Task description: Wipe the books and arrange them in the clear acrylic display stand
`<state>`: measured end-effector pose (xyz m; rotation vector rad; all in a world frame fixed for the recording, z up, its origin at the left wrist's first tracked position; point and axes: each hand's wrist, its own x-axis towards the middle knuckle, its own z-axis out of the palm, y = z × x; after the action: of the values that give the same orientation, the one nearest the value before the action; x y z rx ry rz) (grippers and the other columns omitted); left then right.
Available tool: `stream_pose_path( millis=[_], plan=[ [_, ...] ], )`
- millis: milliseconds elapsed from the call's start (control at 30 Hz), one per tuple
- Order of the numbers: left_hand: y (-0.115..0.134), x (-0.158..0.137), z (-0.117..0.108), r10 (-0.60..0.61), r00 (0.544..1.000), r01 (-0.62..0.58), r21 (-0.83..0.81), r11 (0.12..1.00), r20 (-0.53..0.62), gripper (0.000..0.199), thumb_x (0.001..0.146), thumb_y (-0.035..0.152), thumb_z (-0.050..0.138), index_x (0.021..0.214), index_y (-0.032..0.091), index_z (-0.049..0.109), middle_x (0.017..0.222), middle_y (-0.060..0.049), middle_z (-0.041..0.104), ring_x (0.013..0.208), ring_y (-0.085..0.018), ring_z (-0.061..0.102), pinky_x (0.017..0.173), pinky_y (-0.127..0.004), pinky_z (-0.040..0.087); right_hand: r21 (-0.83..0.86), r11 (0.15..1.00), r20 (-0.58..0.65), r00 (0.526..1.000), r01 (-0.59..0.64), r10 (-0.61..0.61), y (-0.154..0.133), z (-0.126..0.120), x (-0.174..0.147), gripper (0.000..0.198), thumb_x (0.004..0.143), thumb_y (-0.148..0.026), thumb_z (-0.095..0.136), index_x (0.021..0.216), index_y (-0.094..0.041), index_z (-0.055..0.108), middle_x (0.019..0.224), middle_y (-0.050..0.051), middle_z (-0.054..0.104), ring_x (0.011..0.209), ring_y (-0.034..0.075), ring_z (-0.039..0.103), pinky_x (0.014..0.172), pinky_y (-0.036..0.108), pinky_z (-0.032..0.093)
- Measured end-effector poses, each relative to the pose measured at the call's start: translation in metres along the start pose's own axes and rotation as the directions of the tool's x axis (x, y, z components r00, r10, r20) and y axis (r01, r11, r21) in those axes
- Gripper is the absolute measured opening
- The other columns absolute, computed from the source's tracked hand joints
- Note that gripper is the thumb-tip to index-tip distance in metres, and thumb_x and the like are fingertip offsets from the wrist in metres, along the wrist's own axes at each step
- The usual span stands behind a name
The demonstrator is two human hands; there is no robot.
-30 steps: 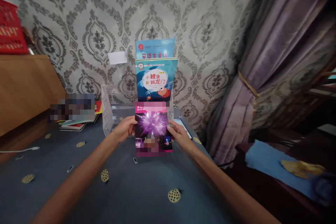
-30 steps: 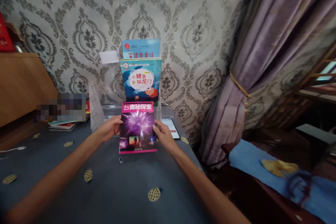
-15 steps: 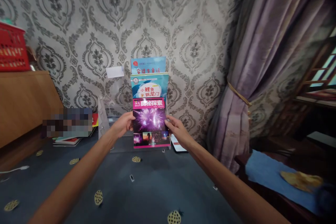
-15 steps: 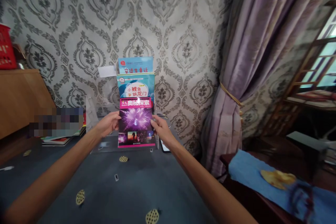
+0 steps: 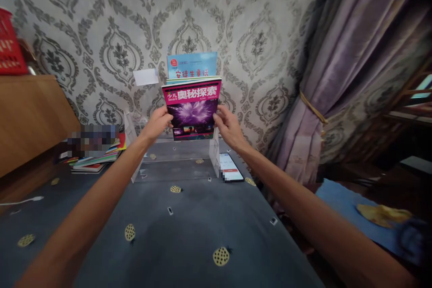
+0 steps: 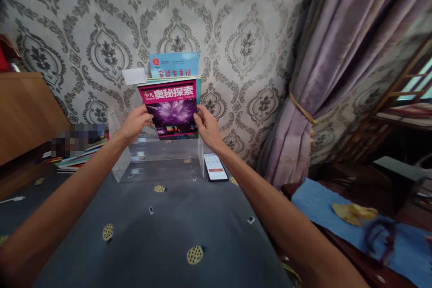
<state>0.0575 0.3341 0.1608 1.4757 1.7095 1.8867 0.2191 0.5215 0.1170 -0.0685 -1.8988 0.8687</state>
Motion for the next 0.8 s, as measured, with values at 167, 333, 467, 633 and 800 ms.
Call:
stream_pose_path(
  millis=[167, 333, 467, 633, 800],
  plan=[
    [-0.008, -0.007, 0.0, 0.075, 0.997, -0.073, 0.088, 0.993, -0.015, 0.033, 0.068, 0.021, 0.051, 0.095, 0.015, 0.068, 0.085, -0.002, 0.065, 0.079, -0.018, 0.058, 0.067, -0.026, 0.049, 0.055, 0.998, 0.092, 0.996, 0.007, -0.012, -0.005, 0.001, -0.008, 0.049, 0.094, -0.064, 0.049, 0.124, -0.027, 0.06, 0.086, 0.005, 0.06, 0.078, 0.023, 0.057, 0.073, 0.039, 0.053],
    [-0.02, -0.015, 0.003, 0.035, 0.999, -0.034, 0.076, 0.997, -0.015, 0.032, 0.067, 0.019, 0.05, 0.094, 0.014, 0.068, 0.079, -0.001, 0.063, 0.074, -0.016, 0.055, 0.064, -0.025, 0.048, 0.054, 0.998, 0.09, 0.996, -0.013, 0.008, 0.003, 0.004, -0.022, 0.043, 0.095, -0.06, 0.048, 0.119, -0.026, 0.061, 0.082, 0.004, 0.06, 0.074, 0.022, 0.056, 0.069, 0.038, 0.051],
    [-0.028, -0.018, 0.006, 0.004, 1.0, -0.004, 0.066, 0.998, 0.008, 0.033, 0.067, 0.018, 0.051, 0.096, 0.014, 0.067, 0.082, -0.002, 0.062, 0.075, -0.016, 0.056, 0.063, -0.025, 0.048, 0.041, 0.998, 0.057, 0.997, -0.056, 0.053, 0.015, 0.006, -0.028, 0.041, 0.093, -0.057, 0.054, 0.119, -0.027, 0.063, 0.086, 0.005, 0.063, 0.078, 0.024, 0.059, 0.071, 0.039, 0.053],
    [-0.04, -0.02, 0.009, -0.036, 0.999, 0.034, 0.07, 0.997, 0.032, 0.032, 0.066, 0.018, 0.052, 0.094, 0.015, 0.066, 0.082, -0.001, 0.062, 0.073, -0.016, 0.055, 0.062, -0.024, 0.048, 0.029, 0.993, 0.067, 0.992, -0.111, 0.109, 0.024, 0.006, -0.039, 0.037, 0.092, -0.053, 0.055, 0.117, -0.027, 0.064, 0.087, 0.005, 0.066, 0.079, 0.024, 0.061, 0.07, 0.039, 0.054],
    [-0.049, -0.024, 0.013, -0.063, 0.995, 0.057, 0.075, 0.996, 0.075, 0.037, 0.065, 0.017, 0.053, 0.1, 0.016, 0.065, 0.081, -0.001, 0.062, 0.073, -0.016, 0.056, 0.061, -0.023, 0.047, -0.004, 0.995, 0.102, 0.99, -0.099, 0.099, 0.028, 0.003, -0.048, 0.029, 0.092, -0.049, 0.052, 0.101, -0.025, 0.066, 0.087, 0.006, 0.067, 0.078, 0.024, 0.061, 0.069, 0.038, 0.052]
  ],
)
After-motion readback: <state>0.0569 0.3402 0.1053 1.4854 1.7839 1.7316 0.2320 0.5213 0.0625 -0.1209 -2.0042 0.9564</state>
